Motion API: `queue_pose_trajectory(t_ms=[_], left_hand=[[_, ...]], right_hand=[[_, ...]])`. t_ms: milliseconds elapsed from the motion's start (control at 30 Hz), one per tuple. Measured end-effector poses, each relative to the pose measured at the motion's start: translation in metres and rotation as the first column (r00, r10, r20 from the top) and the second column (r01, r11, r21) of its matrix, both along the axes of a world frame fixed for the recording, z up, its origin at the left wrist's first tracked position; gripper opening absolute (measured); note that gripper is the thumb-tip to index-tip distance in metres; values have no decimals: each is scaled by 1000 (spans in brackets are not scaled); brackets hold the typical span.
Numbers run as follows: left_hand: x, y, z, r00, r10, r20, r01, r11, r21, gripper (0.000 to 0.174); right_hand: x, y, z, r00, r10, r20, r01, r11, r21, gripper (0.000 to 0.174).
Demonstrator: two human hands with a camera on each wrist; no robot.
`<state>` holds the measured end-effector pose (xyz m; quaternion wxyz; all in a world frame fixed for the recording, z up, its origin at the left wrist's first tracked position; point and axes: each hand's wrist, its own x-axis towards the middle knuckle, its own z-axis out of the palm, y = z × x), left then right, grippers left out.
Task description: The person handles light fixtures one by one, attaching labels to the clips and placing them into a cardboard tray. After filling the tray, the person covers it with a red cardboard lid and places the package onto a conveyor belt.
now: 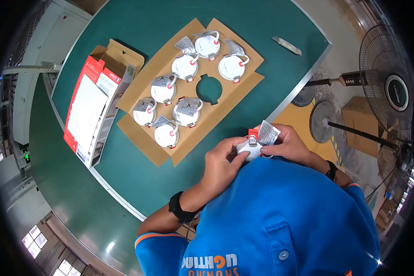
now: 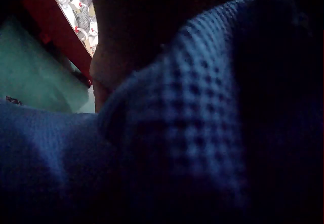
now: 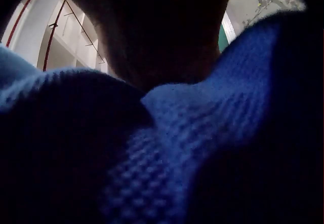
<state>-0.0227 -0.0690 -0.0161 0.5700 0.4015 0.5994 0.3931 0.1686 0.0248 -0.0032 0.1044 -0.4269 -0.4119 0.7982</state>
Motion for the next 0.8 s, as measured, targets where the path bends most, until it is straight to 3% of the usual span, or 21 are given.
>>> queue_pose_trajectory(t_ms=[333, 567, 700, 800], left_hand=[[2, 0, -14, 998, -5, -55, 6, 1000, 4, 21], [7, 2, -25, 987, 126, 97, -125, 992, -17, 19], [5, 11, -17, 970, 190, 151, -185, 982, -46, 19], [3, 16, -22, 954, 241, 179, -246, 969, 9, 19]], right_hand=[[-10, -7, -7, 998, -67, -23, 68, 996, 63, 38], [-10, -9, -27, 990, -129, 61, 125, 990, 63, 31], [-22, -11, -27, 962, -269, -34, 272, 953, 132, 27], [-25, -5, -26, 973, -228, -28, 229, 954, 195, 24]])
